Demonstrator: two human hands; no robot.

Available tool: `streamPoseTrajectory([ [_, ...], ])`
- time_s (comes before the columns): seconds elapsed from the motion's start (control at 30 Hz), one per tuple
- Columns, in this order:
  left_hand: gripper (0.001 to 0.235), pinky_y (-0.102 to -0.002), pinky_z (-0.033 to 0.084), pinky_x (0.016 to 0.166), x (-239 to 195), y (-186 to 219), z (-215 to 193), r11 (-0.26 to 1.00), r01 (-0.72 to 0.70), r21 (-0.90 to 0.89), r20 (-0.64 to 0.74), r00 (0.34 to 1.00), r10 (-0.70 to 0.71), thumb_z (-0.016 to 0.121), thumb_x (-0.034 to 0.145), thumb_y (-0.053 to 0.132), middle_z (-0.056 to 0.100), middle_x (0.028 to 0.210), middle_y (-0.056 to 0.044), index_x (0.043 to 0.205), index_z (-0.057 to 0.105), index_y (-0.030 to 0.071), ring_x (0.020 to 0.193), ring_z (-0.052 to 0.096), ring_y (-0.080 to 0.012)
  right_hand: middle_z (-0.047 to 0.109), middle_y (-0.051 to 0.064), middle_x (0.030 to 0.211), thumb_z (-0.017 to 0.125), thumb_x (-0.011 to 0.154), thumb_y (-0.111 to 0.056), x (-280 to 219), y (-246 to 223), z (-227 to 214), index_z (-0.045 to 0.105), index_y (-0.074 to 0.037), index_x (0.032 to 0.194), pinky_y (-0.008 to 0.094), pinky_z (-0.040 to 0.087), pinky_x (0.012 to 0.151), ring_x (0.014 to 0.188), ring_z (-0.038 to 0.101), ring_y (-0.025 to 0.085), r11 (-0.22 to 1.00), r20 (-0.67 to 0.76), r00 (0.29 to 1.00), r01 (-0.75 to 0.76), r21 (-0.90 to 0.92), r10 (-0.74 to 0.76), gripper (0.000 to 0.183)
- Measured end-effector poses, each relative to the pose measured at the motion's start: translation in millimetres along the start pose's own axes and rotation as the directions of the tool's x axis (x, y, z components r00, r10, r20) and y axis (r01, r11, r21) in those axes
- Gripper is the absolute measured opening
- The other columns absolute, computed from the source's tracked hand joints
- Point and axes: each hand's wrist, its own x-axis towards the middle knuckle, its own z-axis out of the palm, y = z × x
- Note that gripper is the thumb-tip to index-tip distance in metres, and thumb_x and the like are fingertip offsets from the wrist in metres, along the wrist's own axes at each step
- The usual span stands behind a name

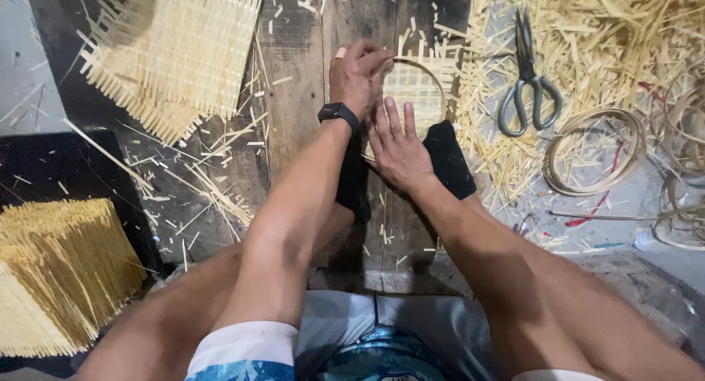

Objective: The person places a circular bamboo frame onto a woven mat, trims the excess mat with shears, and repeats the process to create multiple circular basket bases. The person uses shears to cut the bamboo mat and handles the frames and mats by hand.

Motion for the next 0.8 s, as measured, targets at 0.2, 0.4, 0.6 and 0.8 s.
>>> streamPoseTrajectory([
  [0.2,0.015,-0.038,0.055,0.084,6,-8,0,0.987,0.140,-0.084,0.117,0.985,-0.129,0.078,0.089,0.026,0.072,0.100,-0.004,0.101,0.083,0.018,0.090,0.070,-0.0251,0.040,0.029,0.153,0.065,0.084,-0.046,11,-1,-19,0.051,0.002,0.149,0.065,0.014,0.121,0.149,0.024,0.046,0.989,0.017,0.999,-0.043,0.145,0.041,0.082],
  [0.4,0.019,-0.036,0.056,0.082,11,-27,2,0.945,0.271,-0.181,0.292,0.933,-0.212,0.070,0.094,0.028,0.072,0.097,-0.006,0.102,0.081,0.015,0.090,0.069,-0.0235,0.072,0.012,0.105,0.071,0.097,-0.027,47,74,-61,0.071,-0.007,0.102,0.038,0.057,0.106,0.106,0.069,0.026,0.776,0.378,0.895,-0.409,0.480,0.238,0.021],
  [0.6,0.020,-0.032,0.057,0.080,17,-49,18,0.904,0.303,-0.302,0.320,0.925,-0.203,0.073,0.095,0.024,0.074,0.092,-0.008,0.102,0.081,0.007,0.087,0.071,-0.0190,0.075,0.015,0.095,0.068,0.101,-0.012,79,102,-34,0.078,-0.003,0.104,0.039,0.055,0.076,0.084,0.069,0.024,0.474,0.052,0.826,-0.373,0.798,0.561,0.014],
  [0.8,0.025,-0.025,0.056,0.069,16,-61,27,0.732,0.537,-0.420,0.403,0.833,-0.379,0.078,0.090,0.025,0.078,0.087,-0.006,0.099,0.081,0.002,0.077,0.070,-0.0099,0.077,0.008,0.088,0.063,0.101,-0.021,88,110,-17,0.078,-0.007,0.104,0.033,0.055,0.071,0.075,0.068,0.014,0.051,0.484,0.683,-0.605,0.795,0.547,0.021],
])
